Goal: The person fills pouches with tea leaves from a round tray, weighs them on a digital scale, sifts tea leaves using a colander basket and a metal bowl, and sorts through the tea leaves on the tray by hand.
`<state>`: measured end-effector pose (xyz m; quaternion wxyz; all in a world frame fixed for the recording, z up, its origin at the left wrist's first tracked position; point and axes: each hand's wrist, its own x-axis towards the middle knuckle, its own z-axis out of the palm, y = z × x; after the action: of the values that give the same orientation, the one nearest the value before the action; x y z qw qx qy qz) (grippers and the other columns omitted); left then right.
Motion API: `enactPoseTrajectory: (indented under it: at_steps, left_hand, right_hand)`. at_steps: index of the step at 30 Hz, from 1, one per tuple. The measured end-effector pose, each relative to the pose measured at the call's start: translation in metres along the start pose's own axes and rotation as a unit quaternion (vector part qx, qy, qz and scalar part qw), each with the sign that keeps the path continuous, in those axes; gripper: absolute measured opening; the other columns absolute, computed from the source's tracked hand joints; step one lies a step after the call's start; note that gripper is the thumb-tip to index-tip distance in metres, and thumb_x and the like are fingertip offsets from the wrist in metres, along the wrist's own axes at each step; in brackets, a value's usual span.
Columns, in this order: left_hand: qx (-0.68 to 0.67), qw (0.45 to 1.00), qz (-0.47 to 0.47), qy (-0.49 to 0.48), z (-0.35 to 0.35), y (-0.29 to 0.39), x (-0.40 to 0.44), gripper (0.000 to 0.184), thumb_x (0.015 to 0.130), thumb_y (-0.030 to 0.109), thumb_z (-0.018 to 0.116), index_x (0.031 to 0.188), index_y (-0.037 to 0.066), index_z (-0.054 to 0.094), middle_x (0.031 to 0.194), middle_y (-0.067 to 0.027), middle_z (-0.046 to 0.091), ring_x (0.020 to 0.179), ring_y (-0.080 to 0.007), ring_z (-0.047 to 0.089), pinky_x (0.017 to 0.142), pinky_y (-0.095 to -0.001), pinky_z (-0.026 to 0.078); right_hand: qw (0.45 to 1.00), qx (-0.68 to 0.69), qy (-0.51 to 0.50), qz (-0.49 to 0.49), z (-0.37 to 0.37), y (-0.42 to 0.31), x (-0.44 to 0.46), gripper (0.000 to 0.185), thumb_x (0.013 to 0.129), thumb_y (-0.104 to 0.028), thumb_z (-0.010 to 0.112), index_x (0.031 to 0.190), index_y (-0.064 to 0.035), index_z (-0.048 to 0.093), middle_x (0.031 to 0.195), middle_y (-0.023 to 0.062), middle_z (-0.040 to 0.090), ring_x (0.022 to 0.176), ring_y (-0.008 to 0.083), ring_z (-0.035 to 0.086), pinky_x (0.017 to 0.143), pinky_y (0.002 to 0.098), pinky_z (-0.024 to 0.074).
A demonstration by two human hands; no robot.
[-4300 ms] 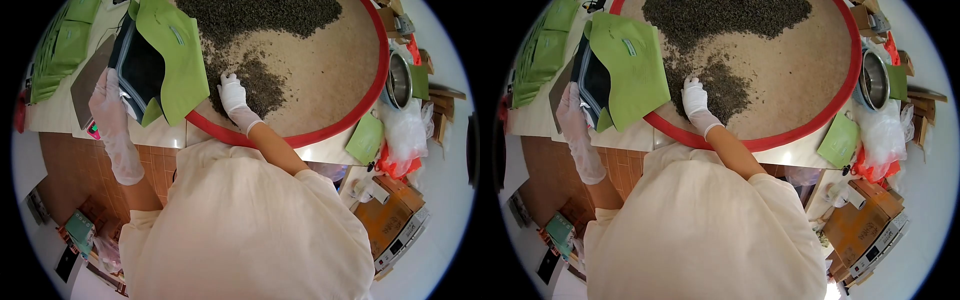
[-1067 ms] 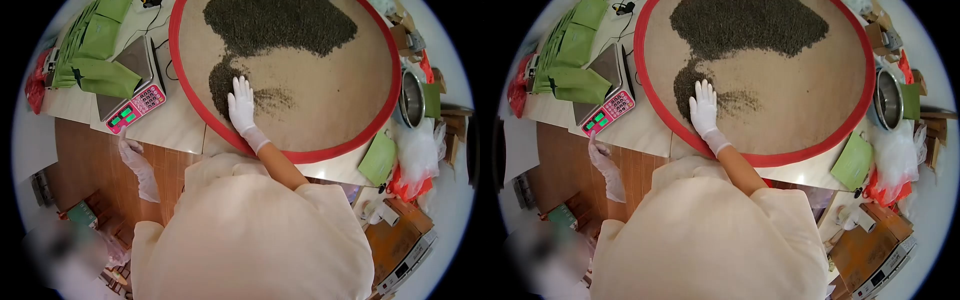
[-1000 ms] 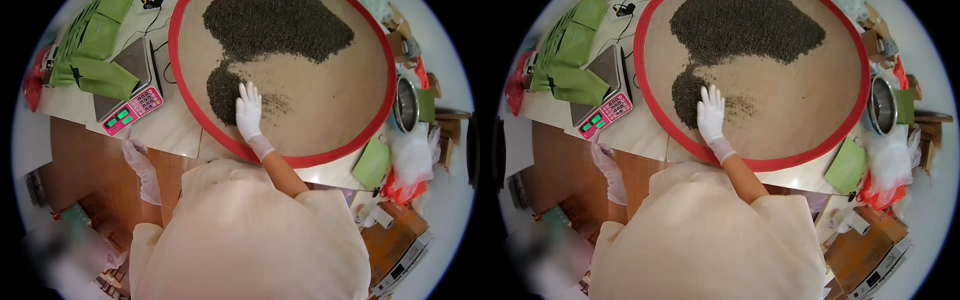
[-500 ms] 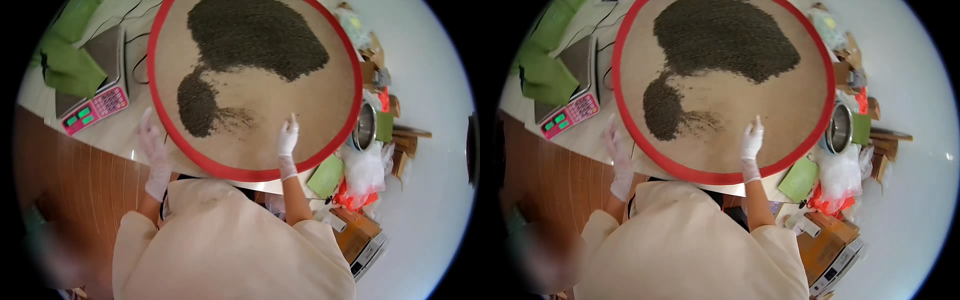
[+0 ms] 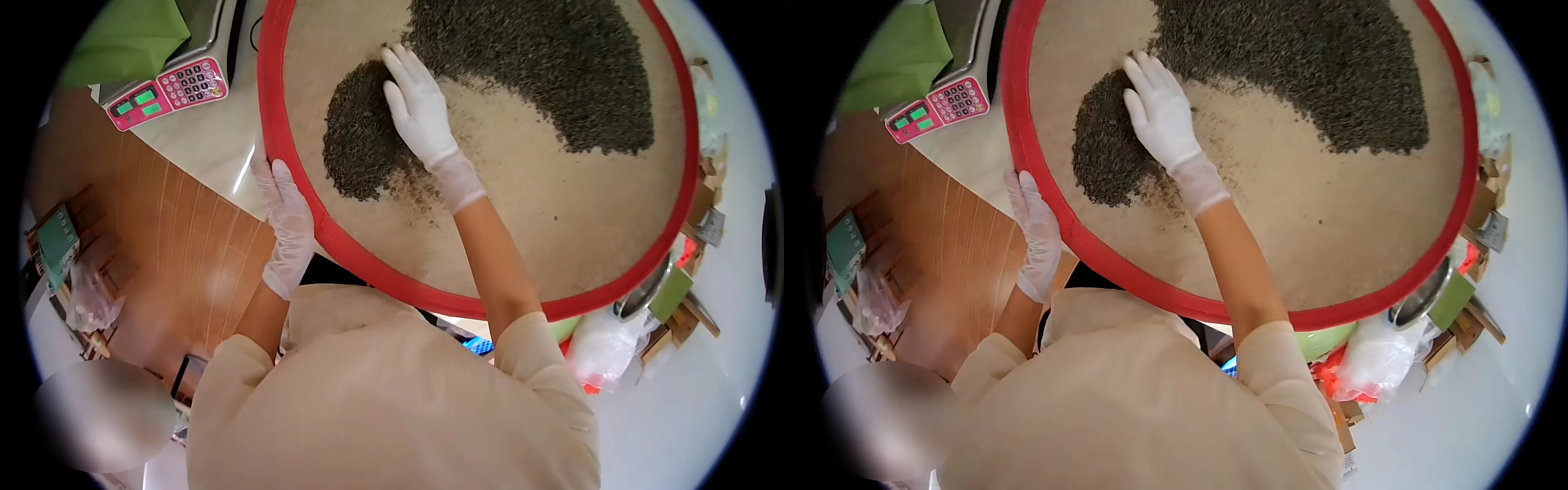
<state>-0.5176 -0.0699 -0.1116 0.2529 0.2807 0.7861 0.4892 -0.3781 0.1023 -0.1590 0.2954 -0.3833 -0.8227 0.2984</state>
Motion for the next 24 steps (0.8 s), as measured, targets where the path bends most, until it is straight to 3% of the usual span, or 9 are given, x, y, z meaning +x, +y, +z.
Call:
enactPoseTrajectory:
  at_steps: [6,9,11,12,15,17,21,23,24]
  left_hand:
    - [-0.049,0.998,-0.030,0.017,0.002,0.002,-0.003,0.043,0.100,0.026,0.036,0.136,0.003,0.033,0.131,-0.0106,0.040,0.116,-0.0195,0.041,0.099,-0.0319,0.033]
    - [-0.038,0.991,-0.113,0.061,0.009,-0.001,-0.003,0.042,0.100,0.025,0.037,0.136,0.003,0.034,0.129,-0.0101,0.042,0.113,-0.0188,0.042,0.097,-0.0317,0.035]
    - [-0.142,0.986,-0.080,0.043,0.006,-0.006,-0.003,0.041,0.100,0.024,0.037,0.135,0.003,0.035,0.130,-0.0080,0.043,0.113,-0.0160,0.043,0.095,-0.0302,0.037]
    - [-0.056,0.996,-0.057,0.040,0.001,-0.013,-0.001,0.040,0.100,0.023,0.037,0.136,0.004,0.035,0.131,-0.0071,0.043,0.114,-0.0150,0.043,0.096,-0.0292,0.037]
    - [-0.030,0.998,-0.029,0.052,0.003,-0.011,0.000,0.040,0.100,0.022,0.037,0.135,0.004,0.036,0.131,-0.0068,0.043,0.114,-0.0150,0.043,0.097,-0.0286,0.036]
    - [-0.035,0.996,-0.037,0.067,0.005,-0.008,0.001,0.039,0.100,0.022,0.037,0.135,0.004,0.037,0.131,-0.0067,0.043,0.114,-0.0148,0.043,0.097,-0.0284,0.036]
    - [-0.095,0.993,-0.020,0.068,0.011,-0.005,-0.001,0.039,0.100,0.021,0.037,0.134,0.004,0.037,0.132,-0.0065,0.043,0.115,-0.0146,0.043,0.097,-0.0286,0.036]
    - [-0.071,0.995,-0.014,0.068,0.010,-0.007,0.000,0.039,0.100,0.022,0.037,0.135,0.004,0.036,0.132,-0.0071,0.043,0.115,-0.0147,0.043,0.097,-0.0292,0.036]
    - [-0.048,0.996,-0.007,0.079,0.010,-0.007,0.000,0.040,0.099,0.024,0.038,0.134,0.003,0.038,0.130,-0.0077,0.044,0.113,-0.0157,0.045,0.096,-0.0296,0.038]
  right_hand:
    - [0.986,0.049,-0.115,-0.106,0.026,-0.025,-0.027,0.041,0.088,-0.019,0.051,0.127,-0.0079,0.049,0.134,0.0146,0.046,0.128,0.0316,0.038,0.109,0.0422,0.0264]
    - [0.972,0.069,-0.177,-0.138,0.010,-0.036,-0.040,0.042,0.088,-0.022,0.049,0.128,-0.0078,0.049,0.135,0.0135,0.045,0.130,0.0277,0.037,0.110,0.0413,0.0252]
    - [0.974,0.064,-0.170,-0.137,-0.006,-0.026,-0.033,0.039,0.089,-0.021,0.046,0.124,-0.0066,0.053,0.131,0.0152,0.049,0.126,0.0279,0.042,0.109,0.0415,0.0283]
    - [0.986,0.066,-0.116,-0.105,-0.017,-0.015,-0.025,0.036,0.088,-0.018,0.047,0.121,-0.0054,0.055,0.127,0.0165,0.052,0.123,0.0293,0.046,0.106,0.0415,0.0316]
    - [0.998,0.058,0.033,-0.014,-0.031,0.033,-0.008,0.031,0.085,-0.008,0.048,0.112,-0.0013,0.060,0.116,0.0194,0.059,0.111,0.0328,0.055,0.100,0.0408,0.0404]
    - [0.998,-0.003,0.055,-0.020,-0.043,0.045,0.006,0.032,0.083,-0.003,0.048,0.113,0.0004,0.059,0.118,0.0197,0.058,0.111,0.0326,0.055,0.099,0.0396,0.0418]
    - [0.995,-0.024,-0.035,-0.095,0.001,0.046,0.018,0.042,0.087,-0.021,0.052,0.125,-0.0032,0.051,0.128,0.0212,0.050,0.120,0.0322,0.047,0.105,0.0411,0.0332]
    - [0.992,-0.084,-0.052,-0.074,0.024,0.030,0.013,0.047,0.088,-0.025,0.050,0.130,-0.0034,0.044,0.134,0.0199,0.044,0.125,0.0326,0.041,0.108,0.0414,0.0276]
    - [0.997,-0.025,-0.049,-0.062,0.030,0.022,0.010,0.046,0.089,-0.022,0.048,0.132,-0.0045,0.042,0.136,0.0195,0.042,0.127,0.0343,0.039,0.110,0.0421,0.0257]
